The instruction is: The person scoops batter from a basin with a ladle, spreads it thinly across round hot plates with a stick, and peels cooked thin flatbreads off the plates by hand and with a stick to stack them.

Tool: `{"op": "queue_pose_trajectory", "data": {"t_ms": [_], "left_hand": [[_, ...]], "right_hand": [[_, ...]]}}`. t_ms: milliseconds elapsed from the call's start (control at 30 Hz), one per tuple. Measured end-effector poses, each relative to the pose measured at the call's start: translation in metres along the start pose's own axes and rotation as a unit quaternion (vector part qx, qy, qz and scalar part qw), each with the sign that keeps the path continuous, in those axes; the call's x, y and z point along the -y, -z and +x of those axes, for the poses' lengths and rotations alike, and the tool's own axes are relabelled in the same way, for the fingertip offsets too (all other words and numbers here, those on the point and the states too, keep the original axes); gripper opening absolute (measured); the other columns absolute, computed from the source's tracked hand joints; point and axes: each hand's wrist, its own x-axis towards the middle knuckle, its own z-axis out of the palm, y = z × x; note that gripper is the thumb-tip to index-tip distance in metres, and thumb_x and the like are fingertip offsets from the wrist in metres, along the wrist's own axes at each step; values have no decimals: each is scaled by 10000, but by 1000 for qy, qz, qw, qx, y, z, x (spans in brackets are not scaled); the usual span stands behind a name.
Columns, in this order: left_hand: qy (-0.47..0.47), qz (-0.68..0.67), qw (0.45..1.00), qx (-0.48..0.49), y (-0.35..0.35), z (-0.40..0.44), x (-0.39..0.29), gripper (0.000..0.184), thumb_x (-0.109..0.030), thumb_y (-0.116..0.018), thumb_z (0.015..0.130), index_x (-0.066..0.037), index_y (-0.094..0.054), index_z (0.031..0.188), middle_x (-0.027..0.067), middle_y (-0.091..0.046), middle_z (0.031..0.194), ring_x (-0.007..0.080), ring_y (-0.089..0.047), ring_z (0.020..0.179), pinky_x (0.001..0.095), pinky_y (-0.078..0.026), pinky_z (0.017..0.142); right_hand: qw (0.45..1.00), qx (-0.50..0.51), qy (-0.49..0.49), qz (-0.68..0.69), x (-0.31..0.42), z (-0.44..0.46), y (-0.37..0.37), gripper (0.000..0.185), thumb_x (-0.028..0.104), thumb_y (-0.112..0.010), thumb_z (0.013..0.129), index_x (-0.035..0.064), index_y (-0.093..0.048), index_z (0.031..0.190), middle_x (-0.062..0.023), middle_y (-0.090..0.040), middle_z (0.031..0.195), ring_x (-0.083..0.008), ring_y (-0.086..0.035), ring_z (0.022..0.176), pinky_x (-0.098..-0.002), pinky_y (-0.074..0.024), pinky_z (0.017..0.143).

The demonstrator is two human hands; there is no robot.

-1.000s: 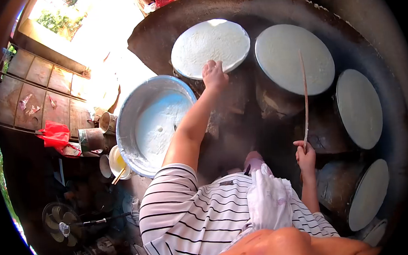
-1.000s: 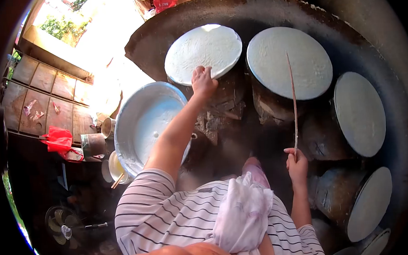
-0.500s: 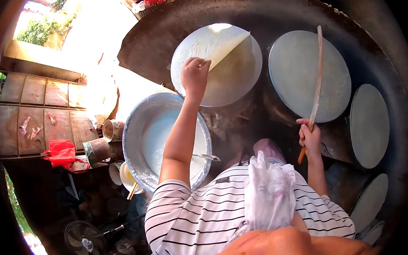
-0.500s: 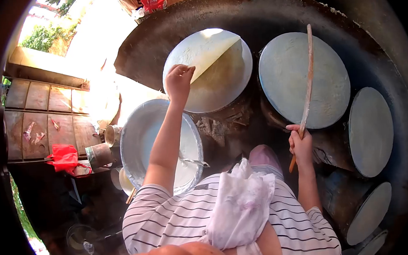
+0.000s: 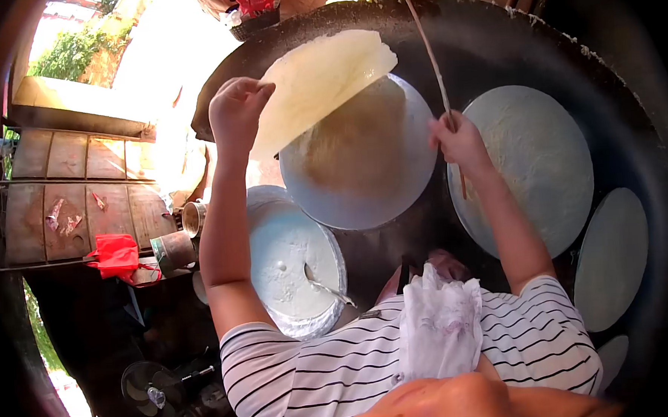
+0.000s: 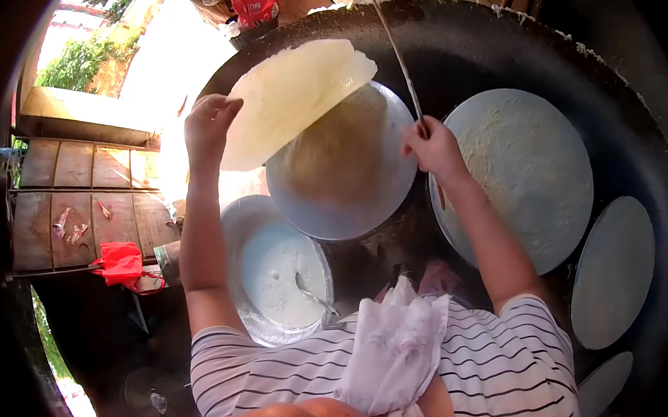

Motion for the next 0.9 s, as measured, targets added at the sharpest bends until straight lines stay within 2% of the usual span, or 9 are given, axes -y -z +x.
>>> {"op": "queue_pose_trajectory", "data": {"t_ms": [67, 200, 300, 333, 433, 633, 767, 867, 900], "left_hand": [[-88, 69, 994, 7, -5, -31, -34, 95, -86, -747, 717, -54, -666, 756, 65, -629, 766, 177, -570, 629, 272, -451, 576], [-184, 79, 980, -1, -25, -125, -65, 200, -16, -716, 649, -125, -658, 806, 15, -609, 785, 191, -554, 664, 312, -461, 602], [-113, 59, 989, 72, -54, -195, -65, 216, -38, -753, 636, -119, -646, 805, 16, -625, 813, 215, -579, 706, 314, -477, 646], [-100, 30, 987, 122, -65, -223, -66, 214, -65, -753, 648, -117, -653, 831, 15, -625, 831, 220, -583, 735, 324, -481, 663], [-93, -45, 940, 326, -52, -259, -80, 378, -192, -729, 739, -124, -641, 1100, 67, -597, 1073, 290, -552, 988, 377, -447, 879], [-23, -139, 981, 134, -85, -145, 27, 788, -188, -707, 759, -133, -302, 1433, 163, -394, 1379, 335, -362, 1247, 406, -288, 1040], [84, -446, 824, 340, -145, -107, -42, 762, -202, -561, 821, -199, -184, 1483, 133, -345, 1440, 284, -260, 1355, 413, -168, 1098], [1, -541, 702, 462, -167, -145, -125, 686, -171, -598, 836, -100, -288, 1443, 110, -421, 1393, 250, -347, 1314, 386, -229, 1085], [-65, -579, 589, 559, -223, -144, -201, 653, -119, -600, 836, -68, -322, 1425, 99, -425, 1392, 232, -391, 1287, 369, -267, 1075]], "right_hand": [[997, -5, 34, 66, 20, 37, -15, 518, 572, -520, 876, 58, -527, 941, -107, -667, 926, -94, -596, 625, -214, -406, 443], [983, -32, -43, 173, 33, 61, -3, 630, 710, -478, 811, 88, -527, 897, -35, -596, 766, -81, -563, 598, -224, -418, 487], [994, -10, -13, 110, 7, 64, 25, 508, 614, -608, 803, 153, -449, 663, 58, -419, 587, -63, -380, 497, -236, -356, 481], [1000, 5, -6, -11, 21, 46, 30, 416, 385, -725, 788, 122, -435, 648, 27, -435, 569, -92, -412, 506, -258, -369, 504], [975, -63, 127, -172, -19, 9, 19, 304, 171, -707, 744, 81, -432, 648, -25, -456, 559, -129, -429, 515, -286, -389, 525], [941, -167, 220, -197, 16, -180, 6, 156, 100, -620, 733, 5, -496, 731, -158, -517, 600, -323, -535, 548, -377, -431, 552], [921, -257, 228, -183, 20, -308, 34, 181, 126, -649, 697, 17, -508, 727, -161, -543, 618, -361, -564, 595, -394, -433, 559], [913, -316, 212, -146, 14, -412, 53, 214, 107, -672, 679, 40, -469, 685, -93, -528, 610, -225, -550, 581, -336, -420, 575], [875, -429, 178, -135, 12, -468, 81, 241, 105, -678, 676, 49, -444, 673, -77, -524, 612, -200, -537, 582, -327, -419, 579]]}}
